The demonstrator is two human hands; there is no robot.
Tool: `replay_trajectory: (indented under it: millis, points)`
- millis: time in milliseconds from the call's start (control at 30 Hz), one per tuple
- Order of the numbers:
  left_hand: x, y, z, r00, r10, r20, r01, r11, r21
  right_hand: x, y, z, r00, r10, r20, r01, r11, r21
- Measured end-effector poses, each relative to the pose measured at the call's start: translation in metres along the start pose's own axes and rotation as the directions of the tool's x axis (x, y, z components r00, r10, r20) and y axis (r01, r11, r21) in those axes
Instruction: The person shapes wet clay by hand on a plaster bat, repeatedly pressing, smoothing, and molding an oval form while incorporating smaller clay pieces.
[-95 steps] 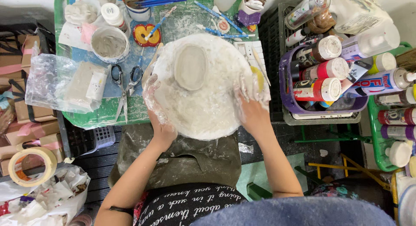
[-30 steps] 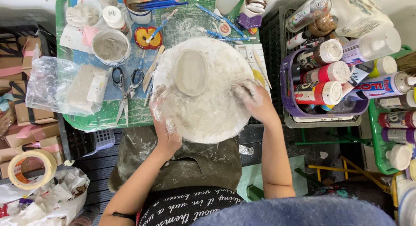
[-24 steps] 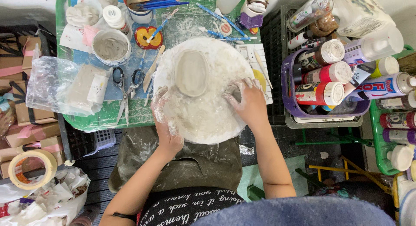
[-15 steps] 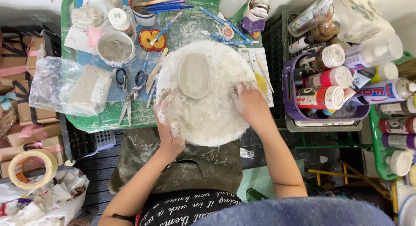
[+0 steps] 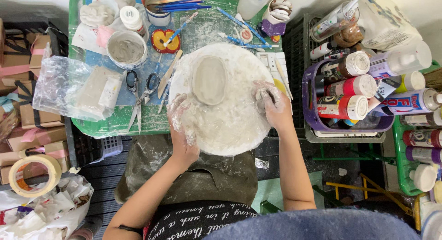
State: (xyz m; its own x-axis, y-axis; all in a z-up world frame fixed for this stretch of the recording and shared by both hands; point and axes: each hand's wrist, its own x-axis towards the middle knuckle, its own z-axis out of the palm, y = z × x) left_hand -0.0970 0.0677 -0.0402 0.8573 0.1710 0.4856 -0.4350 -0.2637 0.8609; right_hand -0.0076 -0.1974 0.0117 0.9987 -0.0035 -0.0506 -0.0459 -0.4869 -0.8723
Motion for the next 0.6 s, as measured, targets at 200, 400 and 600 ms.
replay_trajectory:
  millis: [200, 400, 600]
  points:
    - [0.000, 0.006, 0.000, 1.000, -0.012, 0.008, 0.012, 1.000, -0.015, 0.000, 0.004, -0.019, 0.989, -0.071, 0.130, 0.029, 0.953, 0.301]
    - [-0.004, 0.012, -0.002, 0.999, -0.036, 0.006, 0.037, 0.995, -0.096, -0.005, -0.006, -0.001, 0.939, -0.315, -0.139, 0.329, 0.939, 0.096]
    - [0.006, 0.028, -0.007, 0.992, -0.108, -0.064, 0.085, 0.954, -0.287, -0.035, -0.013, 0.036, 0.911, -0.410, 0.037, 0.400, 0.904, 0.149]
